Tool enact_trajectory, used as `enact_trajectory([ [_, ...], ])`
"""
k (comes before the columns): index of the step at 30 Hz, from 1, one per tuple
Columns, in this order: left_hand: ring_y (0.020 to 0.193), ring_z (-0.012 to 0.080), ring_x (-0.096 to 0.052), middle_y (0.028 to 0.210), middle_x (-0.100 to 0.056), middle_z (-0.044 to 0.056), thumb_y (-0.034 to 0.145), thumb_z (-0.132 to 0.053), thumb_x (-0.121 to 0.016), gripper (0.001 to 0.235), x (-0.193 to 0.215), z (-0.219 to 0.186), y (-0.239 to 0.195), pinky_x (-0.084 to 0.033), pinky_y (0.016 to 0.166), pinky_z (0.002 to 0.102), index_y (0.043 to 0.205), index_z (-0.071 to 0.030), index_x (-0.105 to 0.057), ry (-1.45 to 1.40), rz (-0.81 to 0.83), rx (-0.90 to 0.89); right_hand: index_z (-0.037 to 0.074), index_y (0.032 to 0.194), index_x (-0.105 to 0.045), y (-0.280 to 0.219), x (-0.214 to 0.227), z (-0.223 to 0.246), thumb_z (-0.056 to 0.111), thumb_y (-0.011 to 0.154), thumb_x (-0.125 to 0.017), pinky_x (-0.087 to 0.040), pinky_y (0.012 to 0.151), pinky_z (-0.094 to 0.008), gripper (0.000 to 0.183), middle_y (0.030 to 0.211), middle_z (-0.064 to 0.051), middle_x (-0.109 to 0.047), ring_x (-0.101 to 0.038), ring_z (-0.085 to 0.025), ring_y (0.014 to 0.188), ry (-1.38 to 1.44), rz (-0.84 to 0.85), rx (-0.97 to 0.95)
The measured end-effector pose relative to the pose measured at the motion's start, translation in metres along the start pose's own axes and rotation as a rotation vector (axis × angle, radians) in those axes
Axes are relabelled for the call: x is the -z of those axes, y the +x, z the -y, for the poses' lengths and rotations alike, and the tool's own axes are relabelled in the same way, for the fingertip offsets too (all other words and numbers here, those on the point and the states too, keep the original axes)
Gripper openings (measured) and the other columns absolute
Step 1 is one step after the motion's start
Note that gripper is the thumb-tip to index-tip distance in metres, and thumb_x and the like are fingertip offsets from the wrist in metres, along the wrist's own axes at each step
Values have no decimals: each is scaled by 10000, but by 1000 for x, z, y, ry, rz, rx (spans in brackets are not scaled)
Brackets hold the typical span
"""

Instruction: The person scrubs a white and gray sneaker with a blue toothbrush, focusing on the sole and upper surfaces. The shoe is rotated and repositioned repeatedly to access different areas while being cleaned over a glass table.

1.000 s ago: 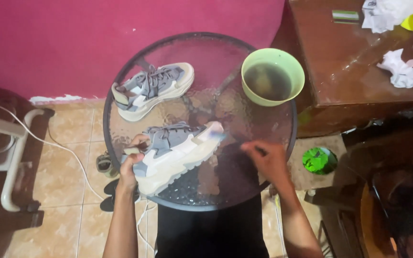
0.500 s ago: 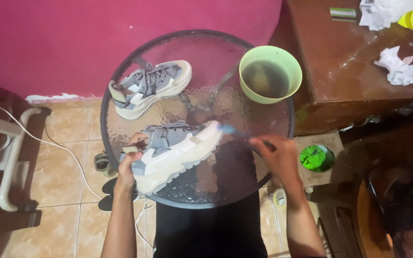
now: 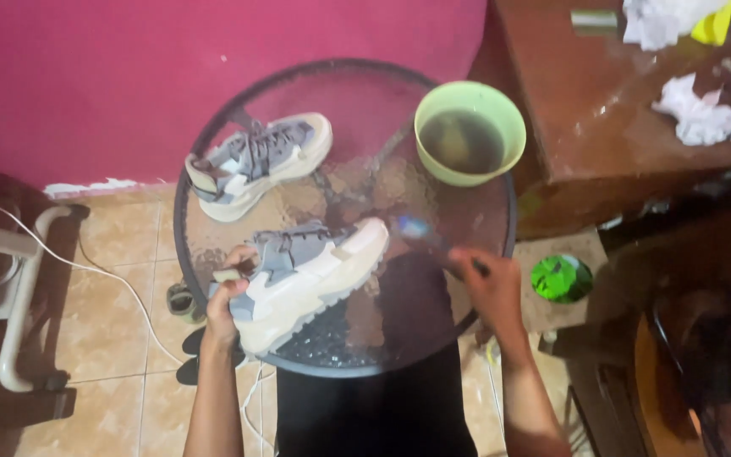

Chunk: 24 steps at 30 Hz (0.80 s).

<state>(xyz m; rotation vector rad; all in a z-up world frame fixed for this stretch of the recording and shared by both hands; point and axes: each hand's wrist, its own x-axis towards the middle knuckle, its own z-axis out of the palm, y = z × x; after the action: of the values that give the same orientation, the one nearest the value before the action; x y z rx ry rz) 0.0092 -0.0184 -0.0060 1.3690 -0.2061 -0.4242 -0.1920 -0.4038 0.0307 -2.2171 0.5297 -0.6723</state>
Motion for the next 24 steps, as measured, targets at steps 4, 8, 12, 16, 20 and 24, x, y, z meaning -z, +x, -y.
enact_trajectory([
  [4,935,248,-576,1095,-631,147,656,-342,-544,720,-21,-23,-1,-438,825,333,1327,-85,-590,0,13,5,146,898,-825,-10,-1,11,392,901,-788,-566,806,-506,248,864,-126,-797,-733,-429,899,-81,157,-68],
  [8,985,269,-580,1148,-638,158,663,-345,-543,742,-11,-10,7,-441,858,348,1357,-85,-587,22,-24,-1,141,940,-814,-4,-7,1,447,898,-807,-562,829,-475,309,855,-120,-782,-742,-376,874,-148,15,-57],
  [12,890,227,-590,1072,-650,128,641,-333,-542,707,-25,-29,0,-432,762,305,1309,-104,-590,9,6,-3,159,864,-800,8,-10,19,507,936,-768,-581,687,-516,357,742,-120,-752,-734,-395,737,-504,-37,9],
  [16,881,243,-603,1062,-645,162,632,-343,-559,729,-15,-12,2,-459,754,338,1308,-73,-607,-3,-33,-1,156,909,-813,11,-10,33,431,967,-760,-582,730,-453,285,776,-115,-768,-747,-352,762,-283,-39,-28],
  [20,888,243,-597,1054,-661,171,595,-370,-568,745,-1,2,3,-452,747,326,1273,-67,-639,43,12,-23,222,933,-814,15,-21,-4,506,940,-764,-561,742,-423,288,790,-54,-764,-731,-308,772,-434,-49,72],
  [24,972,276,-600,1157,-671,189,666,-328,-604,722,9,16,5,-477,858,359,1324,-33,-638,72,8,-81,168,912,-821,8,-9,28,513,882,-804,-579,744,-459,347,833,-98,-788,-742,-362,788,-313,8,114],
])
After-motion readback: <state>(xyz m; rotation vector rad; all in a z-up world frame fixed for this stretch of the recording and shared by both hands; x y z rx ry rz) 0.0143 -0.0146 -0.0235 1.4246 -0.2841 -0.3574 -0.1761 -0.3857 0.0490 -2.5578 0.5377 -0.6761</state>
